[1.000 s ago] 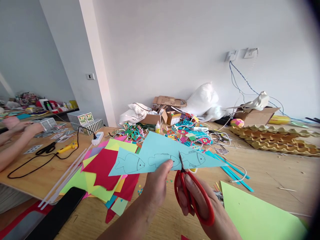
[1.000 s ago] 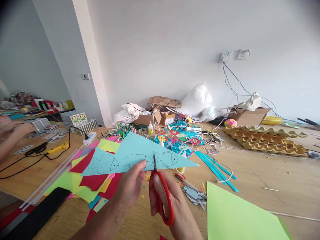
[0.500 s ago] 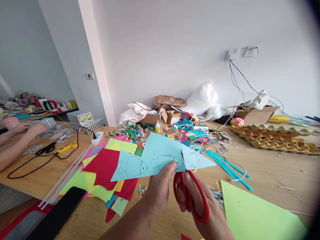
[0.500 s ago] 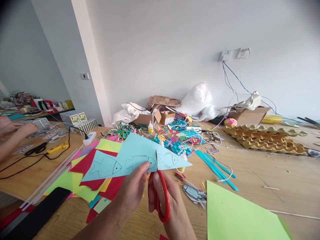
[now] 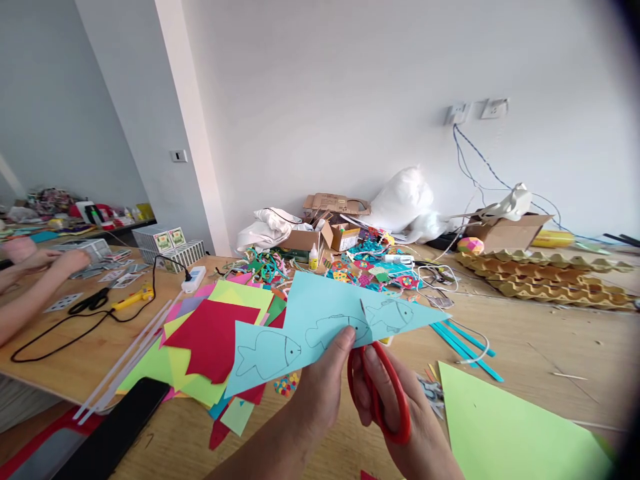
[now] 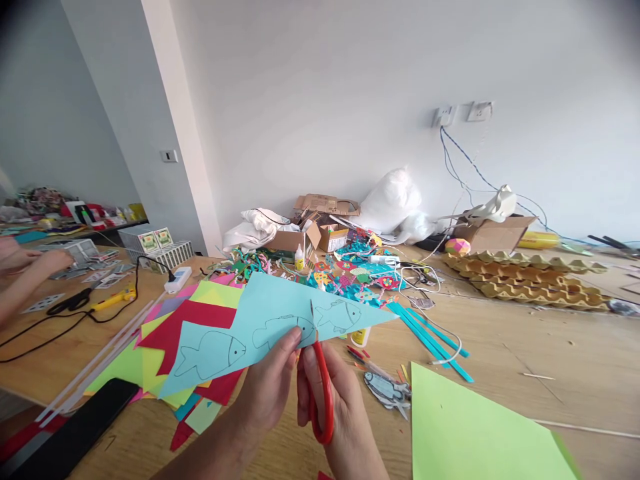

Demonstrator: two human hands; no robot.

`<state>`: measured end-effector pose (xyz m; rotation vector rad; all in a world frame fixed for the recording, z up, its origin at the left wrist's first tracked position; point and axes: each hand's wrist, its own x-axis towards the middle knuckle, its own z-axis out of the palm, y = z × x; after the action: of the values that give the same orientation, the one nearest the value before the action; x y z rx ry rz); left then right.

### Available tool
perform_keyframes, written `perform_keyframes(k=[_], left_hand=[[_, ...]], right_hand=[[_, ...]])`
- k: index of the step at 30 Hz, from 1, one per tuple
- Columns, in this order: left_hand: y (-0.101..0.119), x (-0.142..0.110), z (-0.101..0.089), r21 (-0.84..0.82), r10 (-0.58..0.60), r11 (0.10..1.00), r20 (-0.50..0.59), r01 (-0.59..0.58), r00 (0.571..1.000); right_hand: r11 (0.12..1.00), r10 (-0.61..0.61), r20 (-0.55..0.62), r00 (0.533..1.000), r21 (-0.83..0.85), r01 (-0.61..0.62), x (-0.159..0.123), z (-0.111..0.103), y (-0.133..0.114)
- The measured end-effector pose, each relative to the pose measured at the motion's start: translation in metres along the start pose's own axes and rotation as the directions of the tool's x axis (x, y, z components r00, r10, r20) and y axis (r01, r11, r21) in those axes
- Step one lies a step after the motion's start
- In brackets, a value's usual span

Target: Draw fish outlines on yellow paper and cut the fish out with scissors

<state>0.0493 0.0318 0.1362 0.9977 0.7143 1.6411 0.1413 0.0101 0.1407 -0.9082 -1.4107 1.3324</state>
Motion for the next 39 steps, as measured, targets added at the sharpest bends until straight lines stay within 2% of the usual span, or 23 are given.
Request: perform_keyframes(k=[3,8,13,16,19,21,25,28,30,31,33,34,36,39], left_hand=[[-0.007,-0.002,-0.003,0.069,-0.043,0.997,0.043,0.04,0.998],[-0.021,-0.004,-0.008,0.13,-0.23,0.969,0.179,0.208,0.957],[-0.021,-0.003,-0.007,0.12,-0.244,0.967,0.187,0.225,0.952],[-0.014,-0.003,-0.006,0.108,-0.201,0.977,0.173,0.185,0.964],[-0.007,-0.001,-0.007,0.099,-0.071,0.993,0.08,0.063,0.994],[-0.003,0.0,-0.008,0.096,-0.002,0.995,0.039,-0.001,0.999],[0.005,-0.002,-0.018,0.046,0.063,0.997,0.108,-0.068,0.992],[0.019,-0.008,-0.041,-0.139,0.105,0.987,0.174,-0.081,0.979],[0.035,-0.01,-0.065,-0.319,0.108,0.947,0.252,-0.023,0.962],[0.045,-0.008,-0.078,-0.376,0.073,0.924,0.344,0.066,0.936],[0.064,-0.001,-0.099,-0.371,0.02,0.908,0.505,0.196,0.863],[0.072,0.004,-0.106,-0.339,0.001,0.916,0.537,0.215,0.844],[0.085,0.014,-0.11,-0.213,-0.147,0.93,0.53,0.299,0.835],[0.092,0.025,-0.096,-0.057,-0.267,0.94,0.49,0.336,0.83]], right_hand=[[1.0,0.011,0.006,1.0,0.022,-0.011,-0.001,-0.002,0.001],[1.0,0.015,0.008,1.0,0.01,-0.015,0.0,-0.005,0.003],[1.0,0.017,0.026,1.0,0.001,-0.017,0.001,-0.007,0.004],[1.0,0.009,0.013,1.0,-0.015,-0.009,0.002,-0.009,0.004],[1.0,-0.014,-0.021,1.0,-0.023,0.013,0.005,-0.01,0.005],[1.0,-0.03,-0.048,0.998,-0.005,0.03,0.008,-0.01,0.005],[1.0,-0.027,-0.069,0.997,-0.015,0.026,0.011,-0.01,0.004],[0.997,-0.058,-0.078,0.995,-0.049,0.054,0.012,-0.013,0.002],[0.995,-0.09,-0.066,0.994,-0.06,0.086,0.012,-0.017,0.0],[0.993,-0.104,-0.046,0.994,-0.065,0.101,0.012,-0.019,-0.001],[0.989,-0.124,0.015,0.992,-0.082,0.125,0.01,-0.023,-0.003],[0.987,-0.129,0.046,0.991,-0.09,0.133,0.009,-0.024,-0.004],[0.985,-0.131,0.089,0.987,-0.105,0.14,0.007,-0.025,-0.007],[0.984,-0.112,0.104,0.988,-0.129,0.125,0.005,-0.023,-0.01]])
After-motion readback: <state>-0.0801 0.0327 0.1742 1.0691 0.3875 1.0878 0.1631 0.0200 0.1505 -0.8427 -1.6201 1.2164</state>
